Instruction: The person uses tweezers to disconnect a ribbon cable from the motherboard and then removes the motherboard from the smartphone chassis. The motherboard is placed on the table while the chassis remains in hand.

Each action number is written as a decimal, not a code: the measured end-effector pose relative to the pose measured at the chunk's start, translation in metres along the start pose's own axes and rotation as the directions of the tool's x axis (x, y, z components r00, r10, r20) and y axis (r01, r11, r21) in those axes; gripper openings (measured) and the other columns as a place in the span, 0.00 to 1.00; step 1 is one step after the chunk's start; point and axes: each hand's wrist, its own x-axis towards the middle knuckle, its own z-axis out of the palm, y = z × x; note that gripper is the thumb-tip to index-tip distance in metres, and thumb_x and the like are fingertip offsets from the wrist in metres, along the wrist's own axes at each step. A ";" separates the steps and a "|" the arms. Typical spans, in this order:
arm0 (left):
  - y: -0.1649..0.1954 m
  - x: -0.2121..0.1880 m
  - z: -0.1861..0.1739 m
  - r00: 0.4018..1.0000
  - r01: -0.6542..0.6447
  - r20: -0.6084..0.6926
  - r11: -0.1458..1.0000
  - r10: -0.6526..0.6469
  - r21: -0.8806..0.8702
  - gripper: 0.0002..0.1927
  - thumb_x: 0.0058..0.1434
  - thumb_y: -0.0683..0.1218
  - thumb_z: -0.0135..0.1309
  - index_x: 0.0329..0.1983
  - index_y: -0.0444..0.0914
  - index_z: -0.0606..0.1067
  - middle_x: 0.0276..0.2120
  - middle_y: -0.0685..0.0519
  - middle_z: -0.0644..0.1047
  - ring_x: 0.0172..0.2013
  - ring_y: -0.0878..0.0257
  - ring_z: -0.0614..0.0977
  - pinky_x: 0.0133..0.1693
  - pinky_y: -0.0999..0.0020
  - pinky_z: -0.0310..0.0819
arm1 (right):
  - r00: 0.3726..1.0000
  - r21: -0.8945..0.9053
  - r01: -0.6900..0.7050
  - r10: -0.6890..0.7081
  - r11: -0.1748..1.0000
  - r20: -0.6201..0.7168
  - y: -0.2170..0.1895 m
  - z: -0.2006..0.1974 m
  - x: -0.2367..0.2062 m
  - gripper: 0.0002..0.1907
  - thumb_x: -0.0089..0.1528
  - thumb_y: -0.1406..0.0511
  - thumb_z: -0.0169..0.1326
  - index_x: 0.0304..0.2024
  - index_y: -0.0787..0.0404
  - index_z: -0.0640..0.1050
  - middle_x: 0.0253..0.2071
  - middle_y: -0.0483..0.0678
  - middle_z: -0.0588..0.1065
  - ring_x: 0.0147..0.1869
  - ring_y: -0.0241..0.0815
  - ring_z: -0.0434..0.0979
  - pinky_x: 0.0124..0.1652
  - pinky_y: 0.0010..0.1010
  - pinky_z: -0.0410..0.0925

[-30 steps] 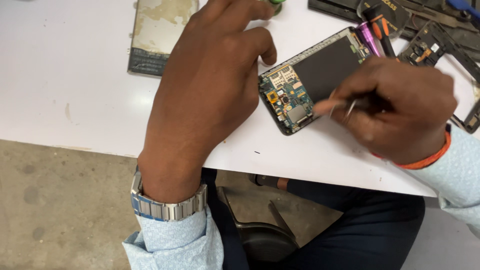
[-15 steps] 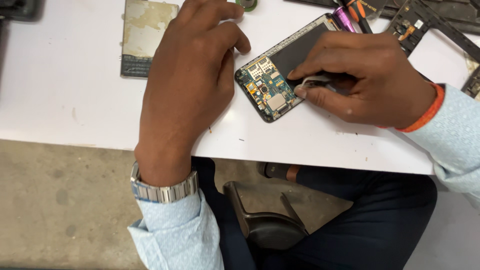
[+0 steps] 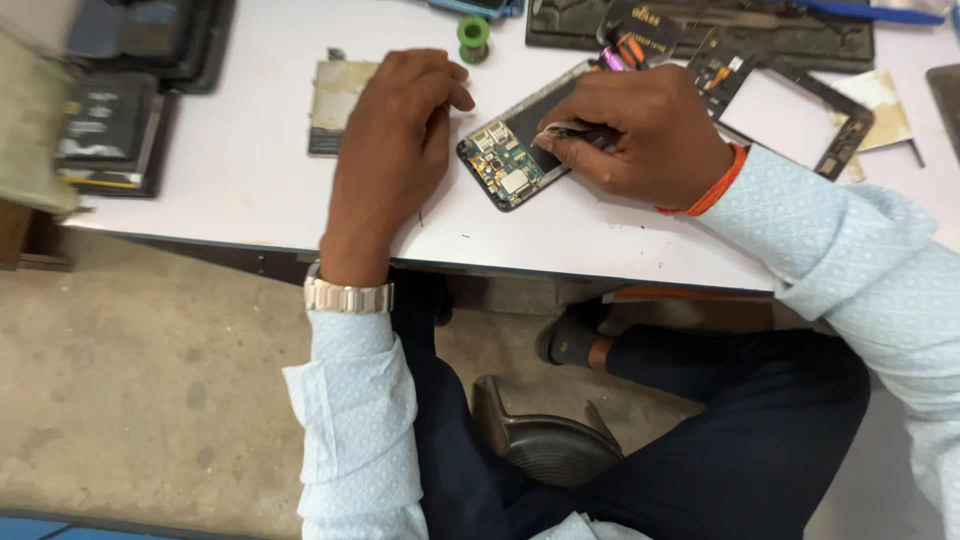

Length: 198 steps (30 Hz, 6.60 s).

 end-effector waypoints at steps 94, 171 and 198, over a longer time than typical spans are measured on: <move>0.046 0.044 0.024 0.902 0.414 0.273 0.492 -0.334 -0.766 0.18 0.78 0.43 0.35 0.65 0.34 0.70 0.25 0.61 0.68 0.25 0.75 0.62 0.29 0.74 0.59 | 0.962 -0.120 -0.268 0.259 0.956 -0.082 -0.028 -0.036 0.000 0.41 0.46 0.53 0.75 0.51 0.74 0.76 0.56 0.66 0.75 0.44 0.50 0.81 0.32 0.31 0.74; 0.038 0.042 0.036 0.905 0.367 0.301 0.193 -0.301 -0.910 0.15 0.84 0.46 0.37 0.64 0.32 0.66 0.37 0.50 0.78 0.32 0.74 0.78 0.32 0.78 0.75 | 1.000 -0.139 0.027 -0.029 0.990 -0.011 -0.019 -0.047 -0.008 0.17 0.56 0.68 0.68 0.47 0.56 0.81 0.37 0.48 0.76 0.30 0.39 0.77 0.28 0.33 0.67; 0.033 0.053 0.040 0.796 0.564 0.475 0.174 -0.375 -0.807 0.18 0.77 0.48 0.39 0.60 0.32 0.70 0.22 0.57 0.74 0.14 0.75 0.67 0.14 0.76 0.59 | 0.956 -0.047 -0.293 0.294 0.955 0.010 -0.036 -0.042 0.003 0.10 0.56 0.67 0.66 0.38 0.66 0.81 0.41 0.58 0.78 0.40 0.44 0.83 0.35 0.31 0.76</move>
